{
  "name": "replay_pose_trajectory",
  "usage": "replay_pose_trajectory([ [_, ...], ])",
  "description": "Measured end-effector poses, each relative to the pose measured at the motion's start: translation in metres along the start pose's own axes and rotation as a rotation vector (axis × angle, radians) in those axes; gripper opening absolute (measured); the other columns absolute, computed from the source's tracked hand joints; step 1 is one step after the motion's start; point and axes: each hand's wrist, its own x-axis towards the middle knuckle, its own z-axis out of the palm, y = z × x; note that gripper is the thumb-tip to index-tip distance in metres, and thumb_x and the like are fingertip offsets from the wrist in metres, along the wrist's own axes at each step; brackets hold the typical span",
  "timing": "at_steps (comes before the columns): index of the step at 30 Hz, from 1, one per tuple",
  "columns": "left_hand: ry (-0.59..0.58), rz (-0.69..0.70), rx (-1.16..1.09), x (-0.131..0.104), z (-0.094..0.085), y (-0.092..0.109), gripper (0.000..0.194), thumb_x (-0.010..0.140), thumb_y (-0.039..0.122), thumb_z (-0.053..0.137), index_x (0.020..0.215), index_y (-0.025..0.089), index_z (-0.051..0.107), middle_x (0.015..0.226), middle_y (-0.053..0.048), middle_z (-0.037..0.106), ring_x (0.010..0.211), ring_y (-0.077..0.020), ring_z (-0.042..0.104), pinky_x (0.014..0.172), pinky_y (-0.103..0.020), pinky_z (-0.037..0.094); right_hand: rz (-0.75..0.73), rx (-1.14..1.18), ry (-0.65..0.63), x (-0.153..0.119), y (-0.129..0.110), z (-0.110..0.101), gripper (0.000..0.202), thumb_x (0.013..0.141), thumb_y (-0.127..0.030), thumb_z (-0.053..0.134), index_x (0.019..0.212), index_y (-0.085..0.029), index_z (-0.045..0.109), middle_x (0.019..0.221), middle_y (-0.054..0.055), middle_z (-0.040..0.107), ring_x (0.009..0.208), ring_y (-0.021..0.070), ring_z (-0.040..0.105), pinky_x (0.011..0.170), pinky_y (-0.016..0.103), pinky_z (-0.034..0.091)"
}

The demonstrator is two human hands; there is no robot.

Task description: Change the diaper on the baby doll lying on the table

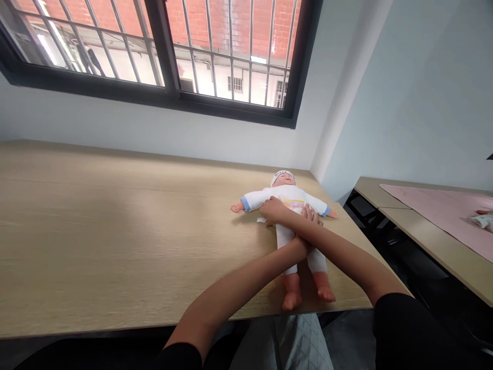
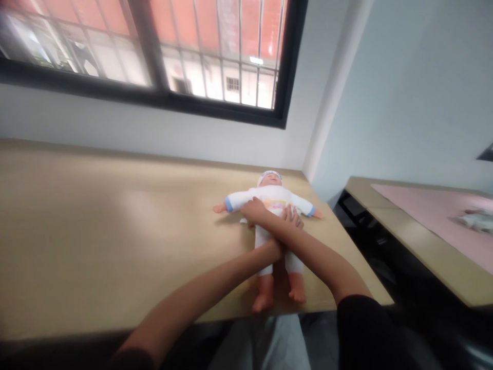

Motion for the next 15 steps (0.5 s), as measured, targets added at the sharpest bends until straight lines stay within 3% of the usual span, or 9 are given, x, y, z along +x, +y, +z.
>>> replay_pose_trajectory([
  [1, 0.004, 0.006, 0.023, 0.001, 0.002, 0.000, 0.046, 0.095, 0.023, 0.031, 0.134, 0.008, 0.051, 0.150, -0.018, 0.034, 0.142, -0.0380, 0.022, 0.118, -0.054, 0.016, 0.007, -0.012, 0.009, 0.000, -0.001, -0.001, 0.006, 0.075, -0.018, 0.069, 0.079, -0.013, 0.068, 0.083, 0.010, 0.072, 0.085, 0.0228, 0.062, 0.080, 0.033, 0.038],
  [3, 0.038, 0.006, 0.044, 0.002, 0.007, 0.000, 0.044, 0.096, 0.024, 0.031, 0.133, 0.012, 0.052, 0.149, -0.016, 0.037, 0.142, -0.0359, 0.023, 0.118, -0.054, 0.016, 0.012, -0.027, 0.039, 0.000, -0.003, -0.003, 0.013, 0.081, -0.009, 0.056, 0.079, -0.013, 0.068, 0.083, 0.010, 0.072, 0.086, 0.0217, 0.062, 0.082, 0.033, 0.037],
  [10, 0.094, -0.001, 0.093, 0.002, 0.004, -0.007, 0.050, 0.097, 0.038, 0.033, 0.137, 0.012, 0.046, 0.146, -0.019, 0.042, 0.137, -0.0374, 0.033, 0.113, -0.057, 0.025, 0.039, -0.108, 0.336, -0.019, -0.010, -0.018, 0.025, 0.088, -0.008, 0.041, 0.091, -0.013, 0.065, 0.093, 0.012, 0.067, 0.089, 0.0234, 0.059, 0.082, 0.036, 0.034],
  [13, 0.100, -0.055, 0.044, 0.004, 0.003, -0.008, 0.049, 0.096, 0.041, 0.038, 0.138, 0.018, 0.046, 0.143, -0.014, 0.047, 0.135, -0.0374, 0.037, 0.109, -0.060, 0.028, 0.176, -0.080, 0.417, -0.037, -0.006, -0.024, 0.026, 0.091, -0.014, 0.038, 0.088, -0.013, 0.064, 0.090, 0.012, 0.066, 0.086, 0.0239, 0.057, 0.079, 0.036, 0.033],
  [15, 0.142, -0.126, -0.021, 0.008, 0.007, -0.007, 0.044, 0.095, 0.036, 0.042, 0.135, 0.022, 0.050, 0.139, -0.009, 0.052, 0.132, -0.0326, 0.042, 0.110, -0.052, 0.032, 0.345, -0.027, 0.460, -0.050, 0.001, -0.024, 0.027, 0.092, -0.018, 0.037, 0.087, -0.014, 0.064, 0.089, 0.012, 0.066, 0.085, 0.0234, 0.057, 0.078, 0.036, 0.032],
])
